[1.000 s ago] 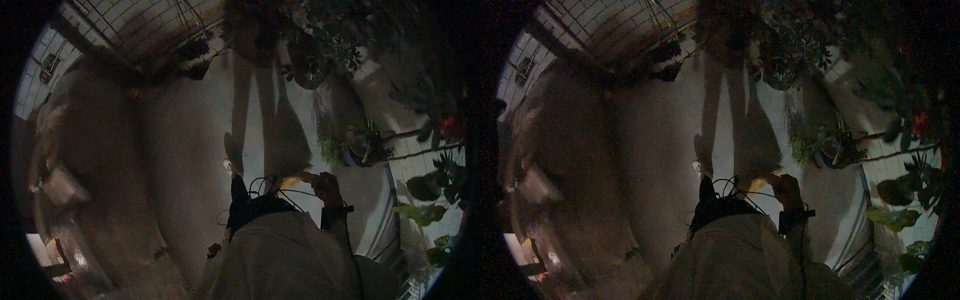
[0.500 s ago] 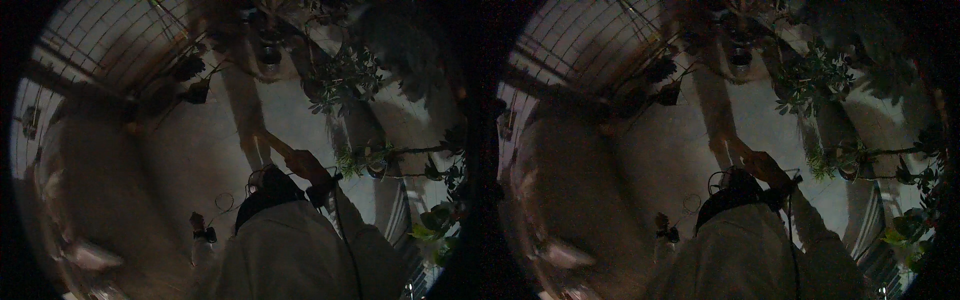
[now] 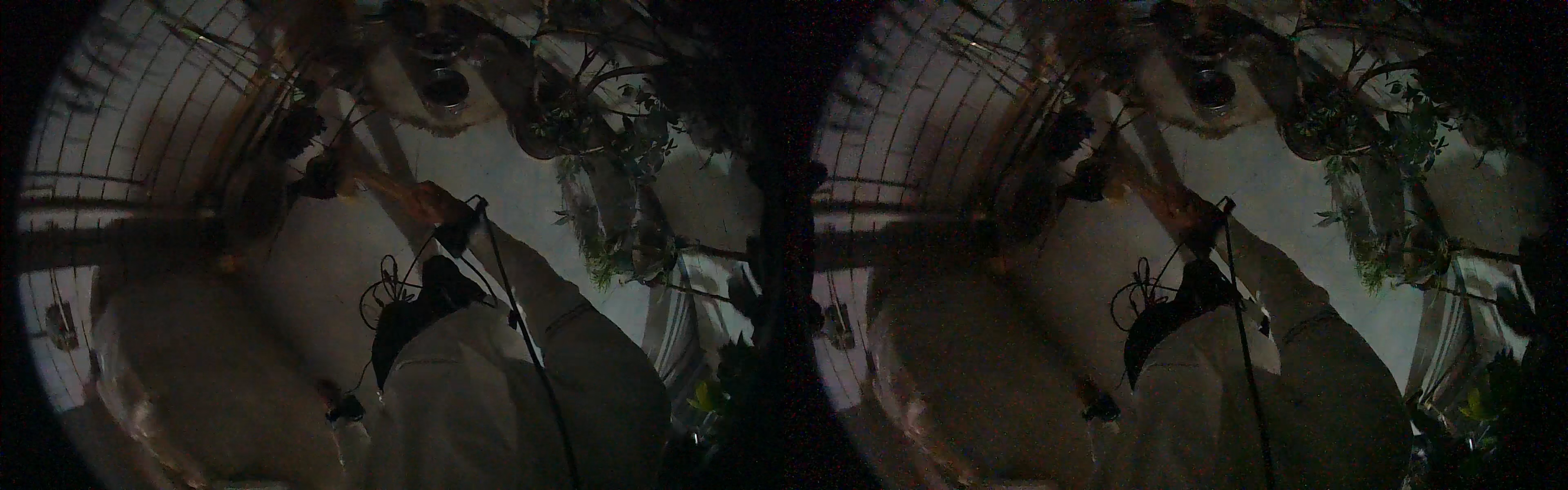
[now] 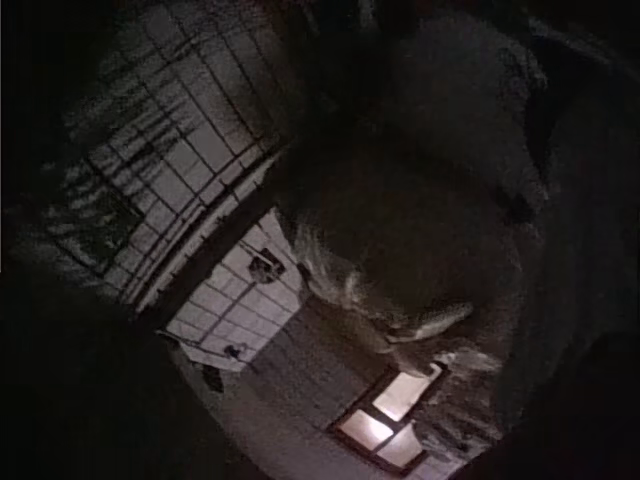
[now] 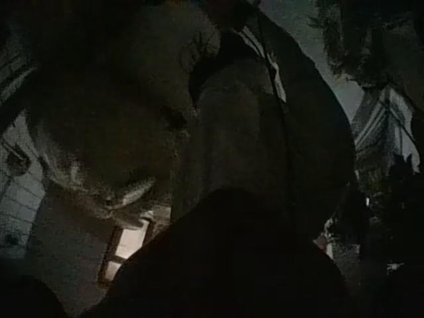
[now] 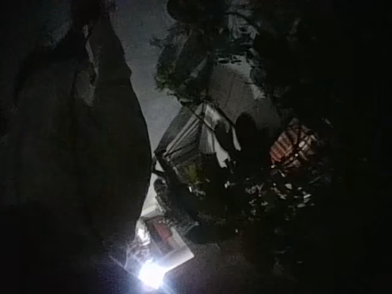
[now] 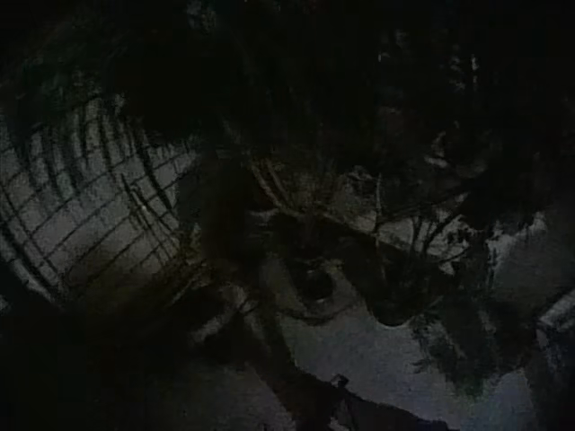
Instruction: The person sweeps a tiled floor with a broom, gathering debris into a pile. They then use a dustpan to collect the swept debris. The person moves around a staircase and stacks of sacks while sweeping.
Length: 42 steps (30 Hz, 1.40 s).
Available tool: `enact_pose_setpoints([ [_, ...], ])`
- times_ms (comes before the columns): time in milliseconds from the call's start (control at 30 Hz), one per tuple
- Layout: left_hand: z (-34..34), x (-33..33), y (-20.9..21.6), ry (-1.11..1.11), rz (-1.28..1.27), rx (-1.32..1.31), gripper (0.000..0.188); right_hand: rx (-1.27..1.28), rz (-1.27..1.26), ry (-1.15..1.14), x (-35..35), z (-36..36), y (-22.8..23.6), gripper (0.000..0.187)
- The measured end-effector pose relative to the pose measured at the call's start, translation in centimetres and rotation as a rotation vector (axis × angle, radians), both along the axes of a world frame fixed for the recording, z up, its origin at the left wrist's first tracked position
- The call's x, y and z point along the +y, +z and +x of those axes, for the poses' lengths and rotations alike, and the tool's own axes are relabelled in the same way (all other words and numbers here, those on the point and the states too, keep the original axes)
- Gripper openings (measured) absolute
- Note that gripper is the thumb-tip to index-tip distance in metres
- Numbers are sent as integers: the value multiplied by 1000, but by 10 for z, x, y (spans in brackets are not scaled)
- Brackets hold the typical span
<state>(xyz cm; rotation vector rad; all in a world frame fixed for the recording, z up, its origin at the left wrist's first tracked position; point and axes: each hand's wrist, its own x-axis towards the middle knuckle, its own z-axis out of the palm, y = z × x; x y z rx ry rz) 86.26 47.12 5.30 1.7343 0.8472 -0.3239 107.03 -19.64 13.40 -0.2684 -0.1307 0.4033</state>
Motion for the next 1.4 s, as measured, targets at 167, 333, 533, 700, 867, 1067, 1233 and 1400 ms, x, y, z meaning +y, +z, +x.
enact_pose_setpoints([
  [167, 59, 19, 30, 62, -137, 113, 29, 232, 205, -98, 25, -13, -1, 14],
  [333, 197, 1, 29, -178, -155, 174, 30, 247, -489, -725, 46, -110, -54, 12],
  [533, 370, -91, 2, -550, -156, 222, 30, 582, -1382, -1364, 48, -269, -103, 10],
  [700, 453, -176, -21, -766, -166, 228, 31, 1006, -359, -1538, 31, -329, -107, 16],
  [867, 518, -256, -34, -974, -150, 256, 32, 135, -462, -1611, 39, -267, -79, 17],
  [1067, 582, -346, -59, -1275, -122, 333, 33, 525, -1928, -1483, 71, -207, 7, 11],
  [1233, 621, -385, -65, -1388, -144, 416, 33, 682, -1247, -1478, 86, -145, 27, 19],
  [1400, 679, -437, -47, -1497, -97, 431, 34, 389, -1454, -1245, 46, -80, -31, 27],
])
